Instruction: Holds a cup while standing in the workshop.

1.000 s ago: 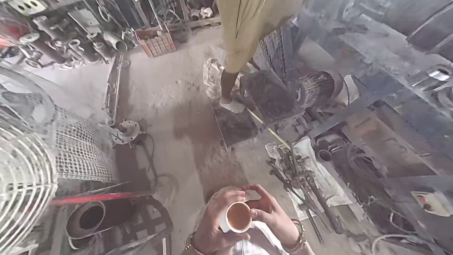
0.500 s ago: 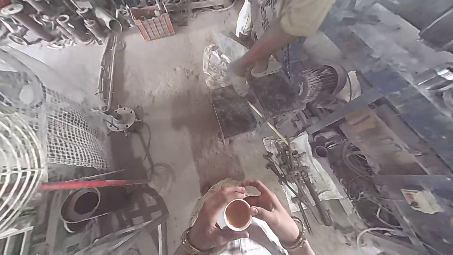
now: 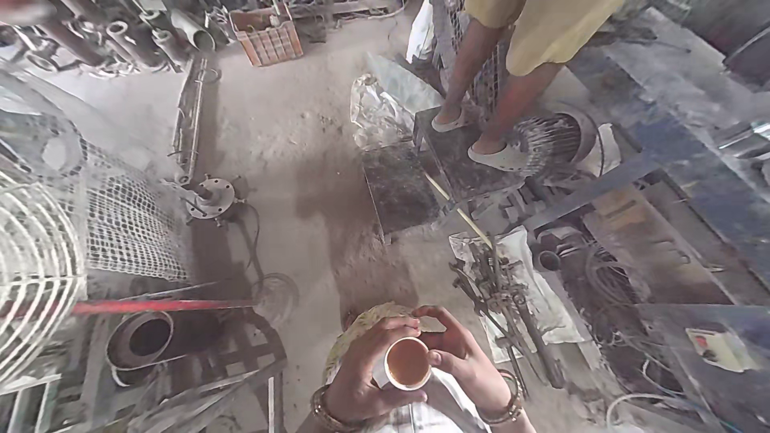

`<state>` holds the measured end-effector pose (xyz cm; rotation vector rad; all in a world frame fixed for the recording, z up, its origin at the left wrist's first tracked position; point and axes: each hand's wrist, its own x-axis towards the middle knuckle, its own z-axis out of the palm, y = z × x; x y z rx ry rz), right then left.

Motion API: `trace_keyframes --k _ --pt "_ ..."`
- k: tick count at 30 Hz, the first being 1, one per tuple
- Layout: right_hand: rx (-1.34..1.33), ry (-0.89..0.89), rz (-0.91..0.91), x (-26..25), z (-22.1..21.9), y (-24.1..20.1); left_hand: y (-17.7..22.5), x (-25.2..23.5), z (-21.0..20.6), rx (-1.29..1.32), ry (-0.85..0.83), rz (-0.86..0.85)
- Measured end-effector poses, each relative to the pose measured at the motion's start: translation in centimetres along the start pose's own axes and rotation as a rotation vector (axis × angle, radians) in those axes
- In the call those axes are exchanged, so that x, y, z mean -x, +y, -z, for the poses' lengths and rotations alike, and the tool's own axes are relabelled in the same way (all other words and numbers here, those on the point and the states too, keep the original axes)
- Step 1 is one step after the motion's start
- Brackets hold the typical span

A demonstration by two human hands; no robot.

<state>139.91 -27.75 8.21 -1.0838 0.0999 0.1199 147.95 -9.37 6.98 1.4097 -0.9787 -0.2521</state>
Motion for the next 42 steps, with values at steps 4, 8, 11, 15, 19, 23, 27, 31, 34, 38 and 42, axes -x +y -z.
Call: trace_keyframes --k 4,8,11,15,19,23,27,31,34,38,42 --pt "0.008 -0.005 0.023 0.2 0.0 0.0 0.4 0.0 0.0 -0.015 -0.009 0.010" --pt "0.013 -0.024 0.054 0.5 -0.2 -0.4 0.9 -0.2 0.0 -0.004 -0.016 -0.001" --pt "0.007 -0.081 0.092 1.1 -0.6 -1.2 2.1 -0.5 0.1 0.008 -0.040 -0.012" --pt "0.043 -0.133 0.114 2.4 -1.6 -3.1 4.9 -1.2 0.5 0.000 -0.089 -0.012" --pt "0.100 -0.111 0.106 3.3 -3.0 -5.1 7.2 -1.8 0.6 -0.003 -0.106 -0.037" --pt "0.116 -0.134 0.094 3.4 -3.5 -5.9 8.2 -2.0 1.1 0.024 -0.137 -0.031" --pt "0.139 -0.126 0.068 3.4 -3.7 -5.9 8.1 -1.8 1.2 0.012 -0.122 -0.034" --pt "0.131 -0.120 0.081 3.4 -3.7 -5.2 7.7 -1.6 1.0 0.000 -0.107 -0.044" --pt "0.104 -0.139 0.104 3.2 -3.5 -4.6 7.4 -1.4 1.1 -0.002 -0.105 -0.045" --pt "0.099 -0.137 0.102 3.0 -3.5 -4.6 7.5 -1.2 1.2 -0.009 -0.108 -0.007" --pt "0.104 -0.167 0.104 2.7 -3.5 -4.3 7.2 -0.8 1.2 -0.003 -0.089 -0.013"
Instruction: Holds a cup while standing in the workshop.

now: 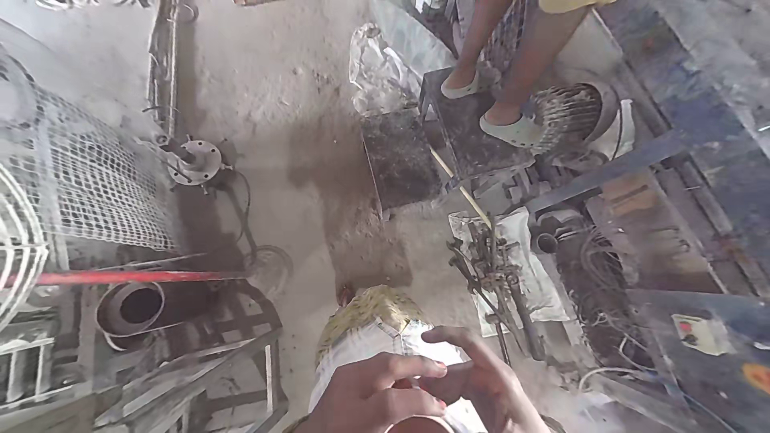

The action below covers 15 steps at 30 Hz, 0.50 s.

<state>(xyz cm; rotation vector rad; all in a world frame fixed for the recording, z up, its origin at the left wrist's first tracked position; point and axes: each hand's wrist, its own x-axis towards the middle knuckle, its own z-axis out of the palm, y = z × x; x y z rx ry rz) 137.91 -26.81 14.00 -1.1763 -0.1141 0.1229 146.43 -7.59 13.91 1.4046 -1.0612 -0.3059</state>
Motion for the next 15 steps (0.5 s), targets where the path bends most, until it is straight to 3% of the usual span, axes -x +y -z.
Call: trace_keyframes --k 15 --pt "0.018 -0.036 0.017 -0.38 0.08 -0.10 -0.21 -0.12 0.05 -0.017 0.032 -0.063"
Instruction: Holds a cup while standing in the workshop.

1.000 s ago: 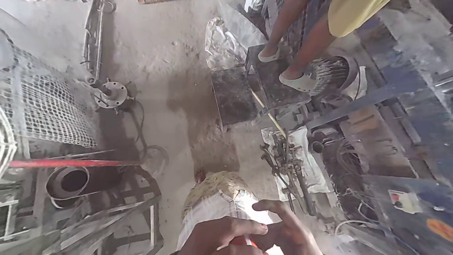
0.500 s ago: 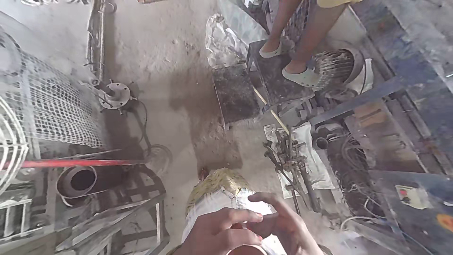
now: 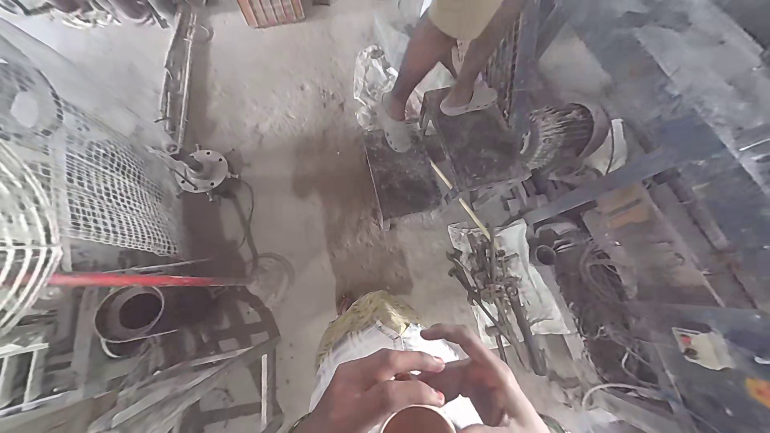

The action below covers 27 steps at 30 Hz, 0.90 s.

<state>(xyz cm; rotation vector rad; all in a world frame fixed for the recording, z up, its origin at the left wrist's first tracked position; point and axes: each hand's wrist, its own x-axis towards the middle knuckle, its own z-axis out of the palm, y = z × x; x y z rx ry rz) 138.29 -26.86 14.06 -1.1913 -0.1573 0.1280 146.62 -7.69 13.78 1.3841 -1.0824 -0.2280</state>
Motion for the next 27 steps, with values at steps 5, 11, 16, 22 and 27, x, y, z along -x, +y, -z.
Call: trace_keyframes --k 5,11,16,22,27 --pt "-0.005 -0.004 0.007 -0.01 0.01 0.04 -0.08 0.12 0.01 0.001 -0.002 -0.002" --pt "0.004 0.018 -0.005 0.30 -0.12 0.18 -0.14 0.29 -0.08 -0.001 -0.010 0.009" --pt "-0.004 0.025 -0.007 0.44 -0.08 0.28 -0.06 0.31 -0.11 0.005 -0.022 0.029" --pt "-0.011 0.008 0.003 0.50 0.04 0.52 -0.16 0.47 -0.16 0.016 -0.034 0.032" --pt "-0.014 -0.002 0.006 0.57 0.23 0.68 -0.15 0.45 -0.26 0.014 -0.035 0.033"
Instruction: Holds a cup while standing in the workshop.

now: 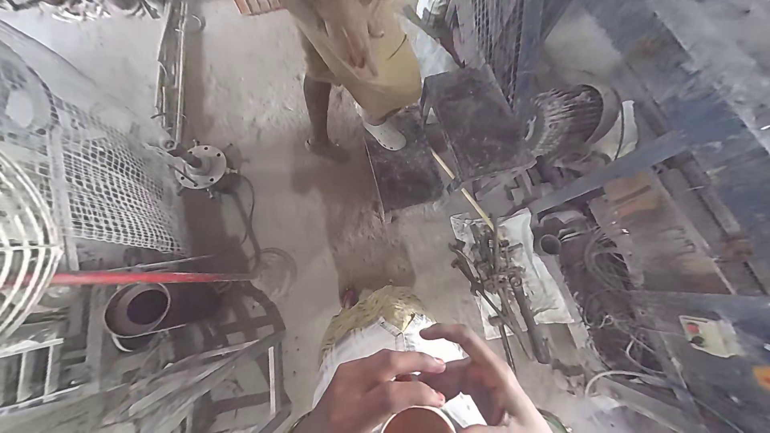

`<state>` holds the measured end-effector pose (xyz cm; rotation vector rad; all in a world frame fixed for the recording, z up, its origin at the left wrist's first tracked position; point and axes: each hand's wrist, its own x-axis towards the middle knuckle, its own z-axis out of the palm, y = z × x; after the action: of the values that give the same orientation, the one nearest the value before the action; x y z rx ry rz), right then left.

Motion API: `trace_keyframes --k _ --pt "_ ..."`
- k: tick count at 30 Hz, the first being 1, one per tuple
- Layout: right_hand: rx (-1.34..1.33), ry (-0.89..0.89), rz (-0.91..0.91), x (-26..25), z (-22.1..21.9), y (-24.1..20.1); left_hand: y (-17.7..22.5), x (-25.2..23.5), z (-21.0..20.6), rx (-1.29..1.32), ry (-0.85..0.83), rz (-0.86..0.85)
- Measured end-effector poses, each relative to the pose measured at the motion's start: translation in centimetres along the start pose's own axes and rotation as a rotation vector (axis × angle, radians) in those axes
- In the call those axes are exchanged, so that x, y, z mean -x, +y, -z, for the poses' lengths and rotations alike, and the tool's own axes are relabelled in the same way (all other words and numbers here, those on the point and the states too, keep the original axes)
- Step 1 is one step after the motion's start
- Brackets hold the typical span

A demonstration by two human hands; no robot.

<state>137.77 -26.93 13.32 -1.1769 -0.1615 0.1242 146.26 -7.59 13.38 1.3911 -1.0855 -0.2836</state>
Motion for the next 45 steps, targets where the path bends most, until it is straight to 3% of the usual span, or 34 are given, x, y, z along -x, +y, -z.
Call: trace_keyframes --k 32,45 --pt "-0.031 -0.025 -0.032 0.6 1.4 -0.2 -0.1 -0.3 -1.4 0.034 0.008 0.022" --pt "-0.023 -0.227 -0.115 -1.7 -0.3 0.9 1.6 3.9 -1.0 -0.065 0.211 0.037"
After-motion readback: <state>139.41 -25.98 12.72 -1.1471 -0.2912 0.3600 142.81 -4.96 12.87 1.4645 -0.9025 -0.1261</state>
